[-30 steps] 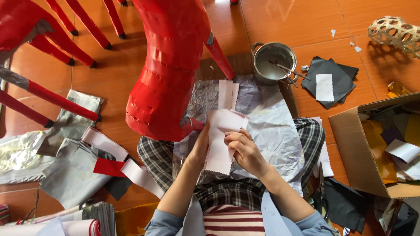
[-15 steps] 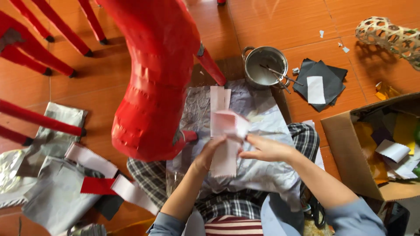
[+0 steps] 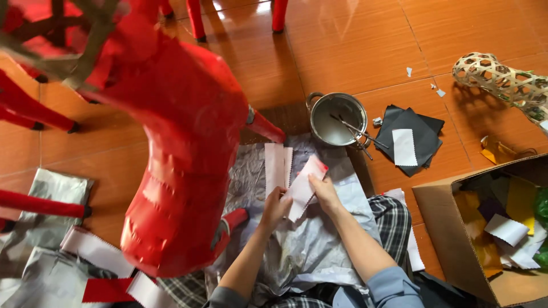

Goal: Applying red paper strips to a horse-shaped frame to create a decorative statue

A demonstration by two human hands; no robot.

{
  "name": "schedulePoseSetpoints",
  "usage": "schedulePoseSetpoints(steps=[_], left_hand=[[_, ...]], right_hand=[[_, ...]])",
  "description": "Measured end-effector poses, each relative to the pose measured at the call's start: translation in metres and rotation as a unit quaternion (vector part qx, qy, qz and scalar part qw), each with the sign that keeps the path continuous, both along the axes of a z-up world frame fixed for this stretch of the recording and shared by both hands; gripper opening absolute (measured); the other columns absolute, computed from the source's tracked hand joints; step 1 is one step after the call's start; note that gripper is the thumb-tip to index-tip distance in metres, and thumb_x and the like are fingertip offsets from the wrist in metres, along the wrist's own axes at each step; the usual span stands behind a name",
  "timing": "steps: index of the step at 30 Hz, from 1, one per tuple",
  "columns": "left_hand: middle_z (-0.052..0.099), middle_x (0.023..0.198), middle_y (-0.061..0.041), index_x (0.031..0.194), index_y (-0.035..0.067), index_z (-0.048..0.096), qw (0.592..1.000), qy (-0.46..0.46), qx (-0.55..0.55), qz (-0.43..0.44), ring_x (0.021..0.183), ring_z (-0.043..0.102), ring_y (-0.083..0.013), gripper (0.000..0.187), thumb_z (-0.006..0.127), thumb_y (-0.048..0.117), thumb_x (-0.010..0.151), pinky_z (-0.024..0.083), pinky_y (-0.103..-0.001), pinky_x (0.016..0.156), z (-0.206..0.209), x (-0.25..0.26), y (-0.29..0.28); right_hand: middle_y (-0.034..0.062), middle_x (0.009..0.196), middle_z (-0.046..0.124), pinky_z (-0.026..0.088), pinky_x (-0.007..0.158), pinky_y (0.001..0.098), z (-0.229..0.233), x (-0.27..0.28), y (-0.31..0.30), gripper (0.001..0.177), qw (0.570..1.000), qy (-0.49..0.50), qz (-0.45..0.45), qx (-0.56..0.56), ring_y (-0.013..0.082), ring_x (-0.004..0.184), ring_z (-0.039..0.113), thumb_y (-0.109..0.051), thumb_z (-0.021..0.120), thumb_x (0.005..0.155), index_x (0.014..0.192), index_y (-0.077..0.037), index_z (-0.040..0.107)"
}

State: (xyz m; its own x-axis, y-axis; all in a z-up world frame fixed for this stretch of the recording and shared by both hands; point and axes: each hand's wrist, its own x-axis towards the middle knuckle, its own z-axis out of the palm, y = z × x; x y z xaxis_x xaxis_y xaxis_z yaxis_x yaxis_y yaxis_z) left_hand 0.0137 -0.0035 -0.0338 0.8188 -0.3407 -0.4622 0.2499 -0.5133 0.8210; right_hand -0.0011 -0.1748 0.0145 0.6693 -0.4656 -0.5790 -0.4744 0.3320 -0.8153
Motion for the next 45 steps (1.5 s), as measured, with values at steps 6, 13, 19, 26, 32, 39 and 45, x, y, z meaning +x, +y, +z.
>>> schedulePoseSetpoints(steps=[6,13,19,26,32,39,45], left_hand=[[0.073,0.094,-0.016,0.098,0.007,0.070,0.995,-0.085,0.027,0.035,0.098,0.068,-0.0357,0.023,0.062,0.025,0.086,0.054,-0.045,0.087,-0.030,0.021,-0.038],[0.067,0.094,-0.007,0.101,0.016,0.071,0.943,-0.307,0.124,0.011,0.093,0.065,-0.0268,0.014,0.066,0.017,0.088,0.052,-0.035,0.085,0.006,0.023,-0.049],[0.064,0.090,-0.004,0.093,0.019,0.067,0.959,-0.258,0.046,0.107,0.089,0.067,-0.0273,0.008,0.065,0.017,0.086,0.052,-0.037,0.081,0.004,0.019,-0.032],[0.071,0.096,-0.015,0.116,0.012,0.056,0.943,0.031,-0.102,0.316,0.088,0.069,-0.0264,0.028,0.058,0.021,0.089,0.059,-0.039,0.072,-0.023,-0.016,0.022],[0.058,0.123,-0.028,0.130,0.000,0.051,0.904,0.055,-0.208,0.369,0.113,0.057,-0.0318,0.035,0.050,0.016,0.098,0.051,-0.045,0.091,-0.076,-0.027,0.046],[0.048,0.129,-0.020,0.139,0.008,0.036,0.838,0.238,-0.308,0.382,0.107,0.056,-0.0393,0.047,0.053,0.028,0.100,0.059,-0.058,0.071,-0.040,-0.020,0.044],[0.058,0.113,-0.018,0.133,0.012,0.045,0.850,0.214,-0.302,0.374,0.091,0.066,-0.0339,0.058,0.077,0.017,0.085,0.061,-0.055,0.065,-0.082,-0.022,0.043]], right_hand=[[0.0089,0.091,0.069,0.051,0.088,0.0356,0.066,0.017,-0.079,0.026,0.852,-0.241,-0.031,-0.464,0.0242,0.093,0.066,0.003,0.058,0.089,0.111,-0.006,0.070],[0.0051,0.102,0.067,0.048,0.090,0.0436,0.024,0.050,-0.191,0.024,0.655,0.079,0.131,-0.740,0.0277,0.102,0.063,-0.022,0.058,0.094,0.116,-0.023,0.065],[0.0093,0.097,0.063,0.053,0.078,0.0472,0.071,0.047,-0.172,0.038,0.672,0.155,0.244,-0.681,0.0332,0.098,0.063,-0.021,0.046,0.097,0.133,-0.033,0.054],[0.0142,0.092,0.065,0.058,0.067,0.0515,0.063,-0.011,-0.079,0.042,0.720,0.133,0.297,-0.613,0.0385,0.078,0.071,-0.043,0.053,0.093,0.132,-0.029,0.057],[0.0179,0.075,0.068,0.042,0.026,0.0229,0.037,-0.030,-0.039,0.037,0.989,-0.063,0.045,-0.124,0.0216,0.044,0.063,-0.011,0.051,0.098,0.134,-0.004,0.052],[0.0054,0.070,0.061,0.033,0.030,0.0117,-0.012,-0.034,-0.046,0.027,0.992,-0.089,0.011,0.085,0.0101,0.051,0.057,-0.019,0.045,0.103,0.121,-0.006,0.060],[0.0180,0.066,0.062,0.032,0.025,0.0182,0.016,-0.055,-0.016,0.026,0.982,-0.137,0.119,0.060,0.0190,0.044,0.060,-0.019,0.042,0.105,0.126,-0.011,0.054]])
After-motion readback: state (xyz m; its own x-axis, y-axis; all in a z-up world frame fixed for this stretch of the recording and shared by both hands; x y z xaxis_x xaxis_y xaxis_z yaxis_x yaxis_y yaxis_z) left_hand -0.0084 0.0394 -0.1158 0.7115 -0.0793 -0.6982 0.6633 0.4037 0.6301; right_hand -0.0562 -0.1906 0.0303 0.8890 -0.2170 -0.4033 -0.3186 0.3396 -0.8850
